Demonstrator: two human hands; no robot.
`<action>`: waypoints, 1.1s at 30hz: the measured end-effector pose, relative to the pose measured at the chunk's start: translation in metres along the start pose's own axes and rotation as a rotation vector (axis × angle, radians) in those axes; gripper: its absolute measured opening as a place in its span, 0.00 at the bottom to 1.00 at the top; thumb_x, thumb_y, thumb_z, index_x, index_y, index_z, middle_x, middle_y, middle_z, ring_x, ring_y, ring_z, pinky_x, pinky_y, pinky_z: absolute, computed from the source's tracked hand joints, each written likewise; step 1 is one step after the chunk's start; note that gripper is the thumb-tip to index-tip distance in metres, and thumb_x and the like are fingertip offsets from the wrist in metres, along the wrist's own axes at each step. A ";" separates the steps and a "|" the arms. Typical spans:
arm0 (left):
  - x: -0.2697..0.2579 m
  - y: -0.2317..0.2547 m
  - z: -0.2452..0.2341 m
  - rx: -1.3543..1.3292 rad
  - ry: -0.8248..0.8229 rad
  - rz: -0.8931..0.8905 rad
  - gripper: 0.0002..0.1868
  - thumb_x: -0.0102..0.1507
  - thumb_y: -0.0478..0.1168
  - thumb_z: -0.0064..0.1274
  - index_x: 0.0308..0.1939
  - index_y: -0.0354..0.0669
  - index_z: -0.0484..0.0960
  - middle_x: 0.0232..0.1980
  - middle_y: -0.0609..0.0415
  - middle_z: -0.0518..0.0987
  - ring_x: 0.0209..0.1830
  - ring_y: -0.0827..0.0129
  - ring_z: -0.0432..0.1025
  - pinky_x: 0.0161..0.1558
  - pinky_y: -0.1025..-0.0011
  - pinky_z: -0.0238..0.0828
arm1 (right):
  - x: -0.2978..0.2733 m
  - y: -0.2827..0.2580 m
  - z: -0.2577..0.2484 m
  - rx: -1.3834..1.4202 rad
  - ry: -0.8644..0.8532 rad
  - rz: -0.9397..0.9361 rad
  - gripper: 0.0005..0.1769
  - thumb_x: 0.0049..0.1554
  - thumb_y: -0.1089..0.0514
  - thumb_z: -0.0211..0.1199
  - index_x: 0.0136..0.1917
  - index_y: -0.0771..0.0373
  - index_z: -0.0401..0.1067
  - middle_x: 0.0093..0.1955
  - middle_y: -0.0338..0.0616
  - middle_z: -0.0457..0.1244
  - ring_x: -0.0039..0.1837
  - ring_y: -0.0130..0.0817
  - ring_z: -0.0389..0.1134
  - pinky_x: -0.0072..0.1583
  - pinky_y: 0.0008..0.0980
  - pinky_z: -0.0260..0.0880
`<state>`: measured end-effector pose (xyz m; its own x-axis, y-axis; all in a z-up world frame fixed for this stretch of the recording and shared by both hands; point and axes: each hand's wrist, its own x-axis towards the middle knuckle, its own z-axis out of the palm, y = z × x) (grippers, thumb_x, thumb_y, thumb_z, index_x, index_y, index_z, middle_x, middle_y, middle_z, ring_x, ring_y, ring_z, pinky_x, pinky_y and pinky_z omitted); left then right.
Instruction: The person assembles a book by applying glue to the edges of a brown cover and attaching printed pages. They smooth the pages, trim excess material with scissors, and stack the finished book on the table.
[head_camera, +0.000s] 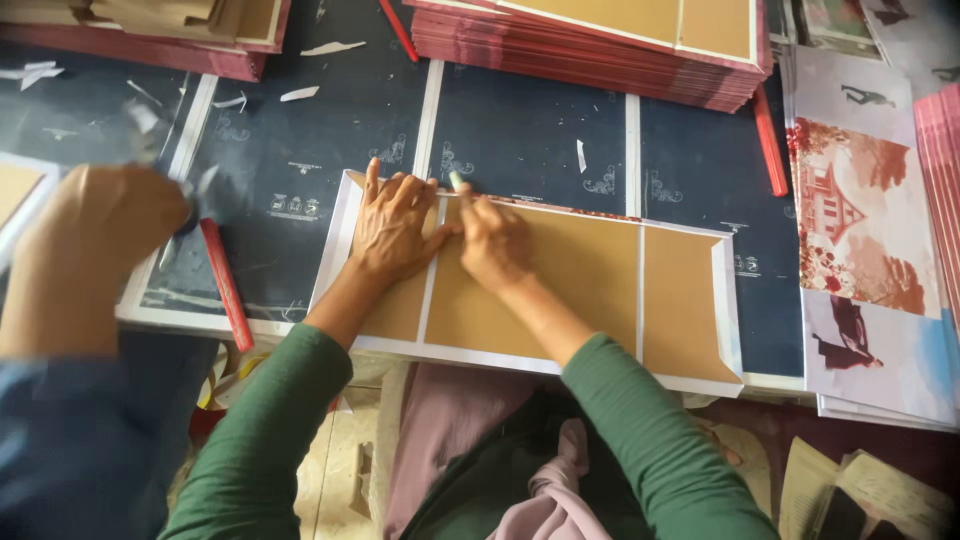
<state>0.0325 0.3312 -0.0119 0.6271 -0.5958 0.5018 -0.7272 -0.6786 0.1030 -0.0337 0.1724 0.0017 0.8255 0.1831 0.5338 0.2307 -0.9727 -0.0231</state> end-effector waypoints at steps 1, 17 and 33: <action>0.000 0.000 0.002 0.001 0.000 0.006 0.36 0.58 0.66 0.45 0.53 0.38 0.77 0.45 0.52 0.72 0.52 0.53 0.69 0.69 0.43 0.36 | -0.001 0.003 0.000 -0.002 0.004 0.005 0.30 0.44 0.63 0.54 0.62 0.66 0.66 0.36 0.44 0.63 0.36 0.41 0.68 0.37 0.36 0.69; -0.008 -0.008 -0.055 0.011 -0.290 -0.178 0.33 0.52 0.75 0.40 0.58 0.74 0.71 0.72 0.52 0.51 0.73 0.46 0.41 0.62 0.29 0.21 | 0.000 0.017 -0.023 0.001 -0.020 0.000 0.21 0.49 0.59 0.54 0.57 0.62 0.69 0.32 0.43 0.63 0.34 0.39 0.68 0.35 0.34 0.69; -0.027 -0.018 -0.031 0.051 0.306 -0.244 0.34 0.60 0.62 0.48 0.58 0.38 0.69 0.53 0.38 0.69 0.51 0.46 0.70 0.66 0.46 0.42 | 0.016 -0.004 -0.018 0.055 -0.119 0.135 0.22 0.53 0.57 0.52 0.61 0.63 0.65 0.34 0.50 0.65 0.37 0.45 0.70 0.36 0.44 0.70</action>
<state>0.0197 0.3726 -0.0005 0.6621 -0.2643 0.7012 -0.5477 -0.8094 0.2121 -0.0303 0.1763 0.0260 0.9054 0.0702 0.4187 0.1388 -0.9810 -0.1356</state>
